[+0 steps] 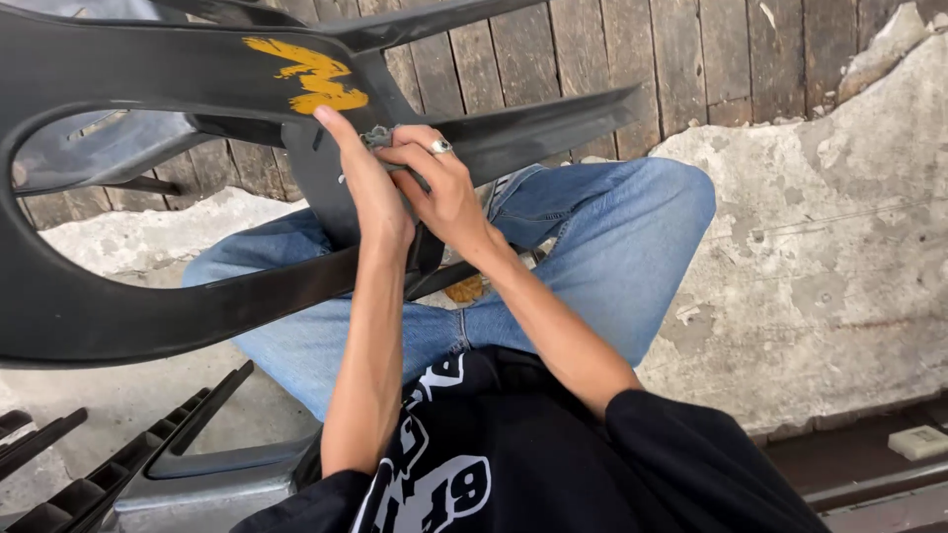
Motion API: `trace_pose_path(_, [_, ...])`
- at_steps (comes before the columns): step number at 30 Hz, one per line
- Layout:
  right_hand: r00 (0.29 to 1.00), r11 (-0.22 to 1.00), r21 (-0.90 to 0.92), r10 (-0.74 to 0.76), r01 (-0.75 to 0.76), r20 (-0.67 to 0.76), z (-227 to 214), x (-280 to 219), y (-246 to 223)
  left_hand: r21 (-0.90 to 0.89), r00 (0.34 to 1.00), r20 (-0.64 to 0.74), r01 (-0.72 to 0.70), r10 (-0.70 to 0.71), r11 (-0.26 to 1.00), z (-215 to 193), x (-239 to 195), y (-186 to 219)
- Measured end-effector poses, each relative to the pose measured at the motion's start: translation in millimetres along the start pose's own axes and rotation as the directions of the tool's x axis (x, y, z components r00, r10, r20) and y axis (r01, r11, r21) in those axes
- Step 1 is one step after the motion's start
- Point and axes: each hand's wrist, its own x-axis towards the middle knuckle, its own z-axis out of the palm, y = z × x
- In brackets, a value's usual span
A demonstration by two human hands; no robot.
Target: Sanding the surface of a plastic chair with a piece of sandpaper.
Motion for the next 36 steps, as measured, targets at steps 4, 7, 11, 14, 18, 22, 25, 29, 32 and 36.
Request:
trace_pose_path(4, [0.993,0.993,-0.102,-0.041,0.053,0.110,-51.8,-15.6,53.9,-0.003,0.994,-0.011,0.109,-0.109,0.994,-6.3,5.8,19.6])
trace_pose_path(7, [0.972,0.925,-0.308,0.185,-0.222,-0.144,-81.2,-29.1,84.4,0.079,0.968,-0.099,0.238,-0.230,0.968,-4.8,5.1,17.0])
trace_pose_path(11, [0.984,0.960,-0.219,0.156,-0.172,-0.090,-44.5,-29.1,35.6,-0.021,0.995,-0.056,0.085,-0.086,0.996,11.5,-2.3,-16.8])
trace_pose_path(14, [0.992,0.988,-0.113,0.115,-0.109,0.050,-25.1,-32.4,6.3,-0.060,0.997,-0.016,0.069,-0.070,0.996,7.4,-15.9,-29.0])
trace_pose_path(18, [0.986,0.973,-0.163,0.166,-0.164,-0.004,-70.8,-47.2,49.4,-0.020,0.996,0.077,0.034,-0.033,0.999,8.3,-14.4,-30.2])
trace_pose_path(22, [0.902,0.924,-0.130,0.307,-0.359,-0.305,-76.9,-65.9,91.1,-0.012,0.998,0.066,0.024,-0.023,1.000,9.0,-29.9,-26.5])
trace_pose_path(25, [0.891,0.903,-0.196,0.304,-0.382,-0.337,-48.7,-56.9,39.4,0.000,0.997,0.067,0.034,-0.034,0.999,10.5,-33.3,-31.6])
trace_pose_path(29, [0.987,0.987,-0.027,0.160,-0.160,-0.015,-24.1,-72.3,-9.7,0.004,0.995,0.034,0.096,-0.096,0.995,-15.8,-33.7,-50.4])
trace_pose_path(32, [0.993,0.992,-0.053,0.115,-0.113,0.040,-55.7,-65.4,28.8,0.052,0.994,0.047,0.093,-0.095,0.994,-19.5,-24.4,-35.8])
trace_pose_path(36, [0.873,0.900,-0.142,0.344,-0.411,-0.346,-86.2,-74.5,103.5,0.199,0.995,-0.052,-0.077,0.088,0.977,-21.9,-30.5,-19.5])
